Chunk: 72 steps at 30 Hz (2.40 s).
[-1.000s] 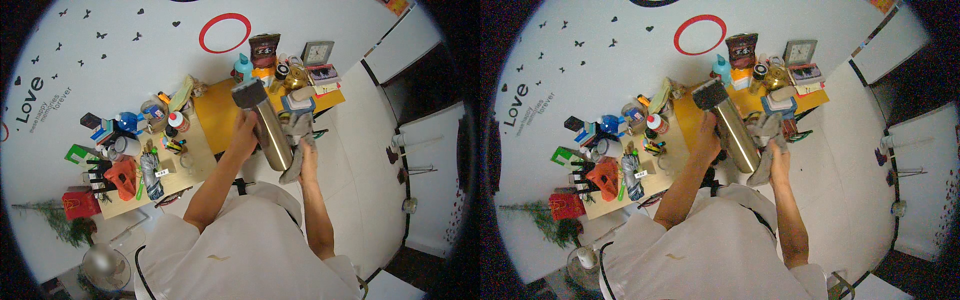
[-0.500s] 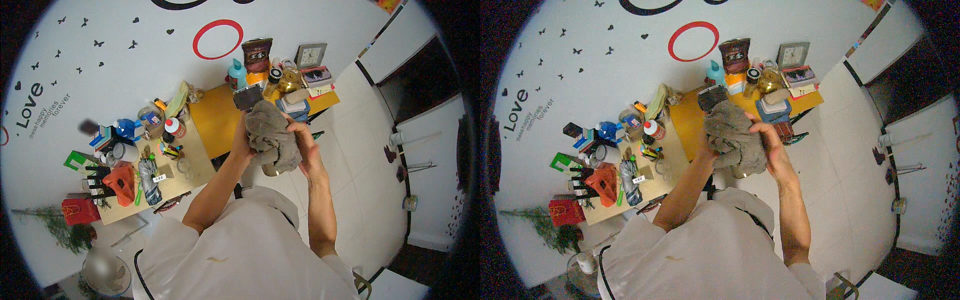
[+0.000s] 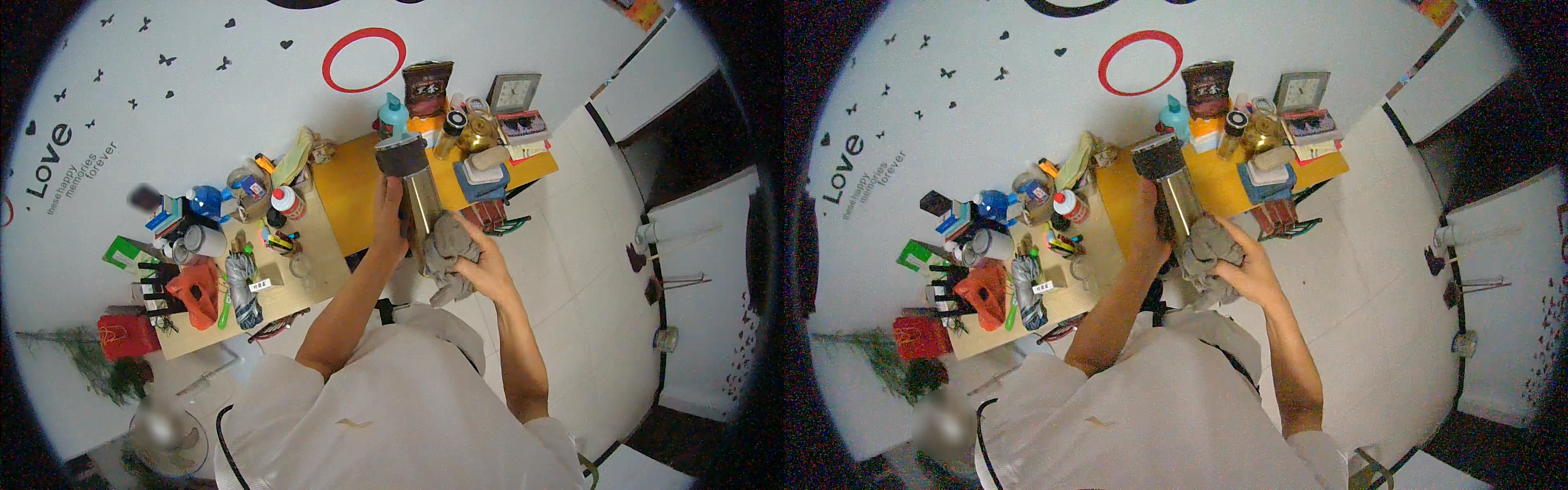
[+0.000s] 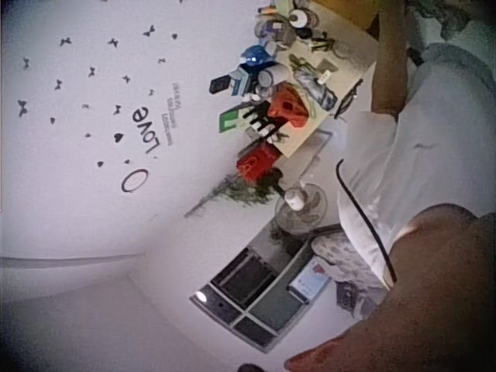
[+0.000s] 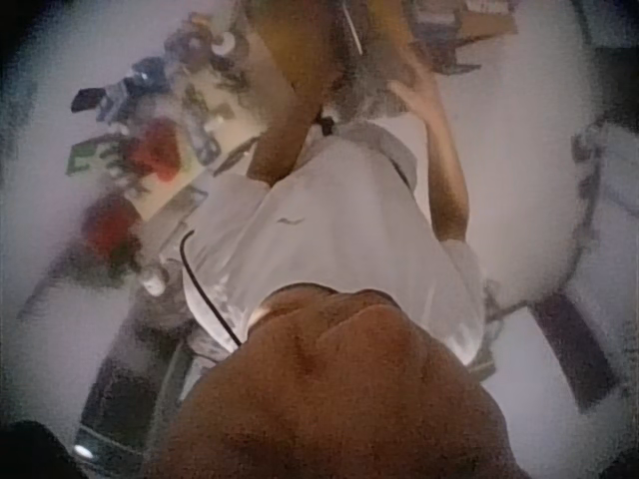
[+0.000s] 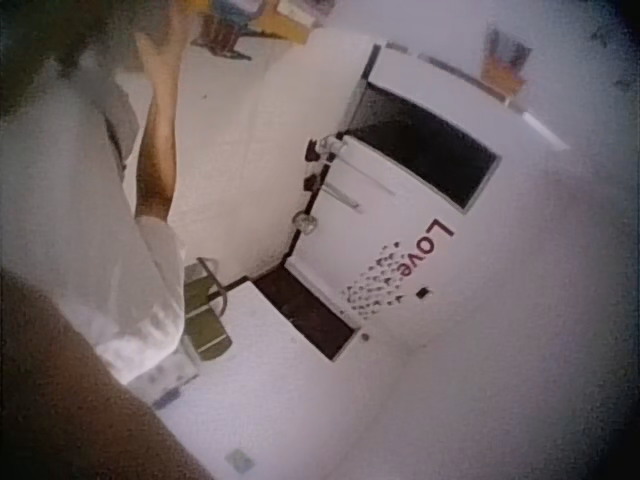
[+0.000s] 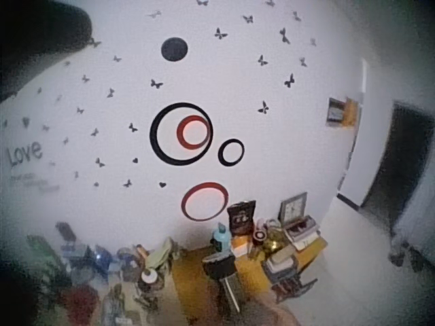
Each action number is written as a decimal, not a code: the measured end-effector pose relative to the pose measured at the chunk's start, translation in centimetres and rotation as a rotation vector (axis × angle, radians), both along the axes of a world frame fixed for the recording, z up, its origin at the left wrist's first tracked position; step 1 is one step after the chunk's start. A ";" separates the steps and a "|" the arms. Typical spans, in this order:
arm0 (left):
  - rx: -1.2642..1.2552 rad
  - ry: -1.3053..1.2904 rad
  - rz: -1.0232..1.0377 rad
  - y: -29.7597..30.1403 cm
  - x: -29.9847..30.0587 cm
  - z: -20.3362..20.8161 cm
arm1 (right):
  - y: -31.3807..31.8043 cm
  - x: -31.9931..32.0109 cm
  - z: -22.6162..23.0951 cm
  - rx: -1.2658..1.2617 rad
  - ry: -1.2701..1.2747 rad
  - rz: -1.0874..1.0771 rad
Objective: The person wipes the surface of a cluttered table and various objects, including a vacuum flask and a bottle, using a grey cloth.
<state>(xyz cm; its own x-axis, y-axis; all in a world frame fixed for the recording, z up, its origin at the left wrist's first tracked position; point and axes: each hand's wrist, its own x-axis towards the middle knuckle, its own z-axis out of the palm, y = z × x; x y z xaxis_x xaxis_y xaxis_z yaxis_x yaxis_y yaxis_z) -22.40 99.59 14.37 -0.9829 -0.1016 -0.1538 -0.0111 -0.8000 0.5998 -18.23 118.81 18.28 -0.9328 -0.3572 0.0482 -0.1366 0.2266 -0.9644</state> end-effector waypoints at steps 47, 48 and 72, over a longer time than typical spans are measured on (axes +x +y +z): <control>0.143 0.000 -0.272 -0.8 -1.6 1.8 | 5.5 -1.1 -1.1 -0.361 -0.068 -0.256; 0.097 -0.048 -0.256 0.3 -1.3 1.5 | 5.2 -1.6 0.1 -0.292 -0.014 -0.254; -0.281 0.010 -0.112 0.4 -3.3 2.5 | 3.5 0.2 -8.2 -0.804 -0.655 -0.332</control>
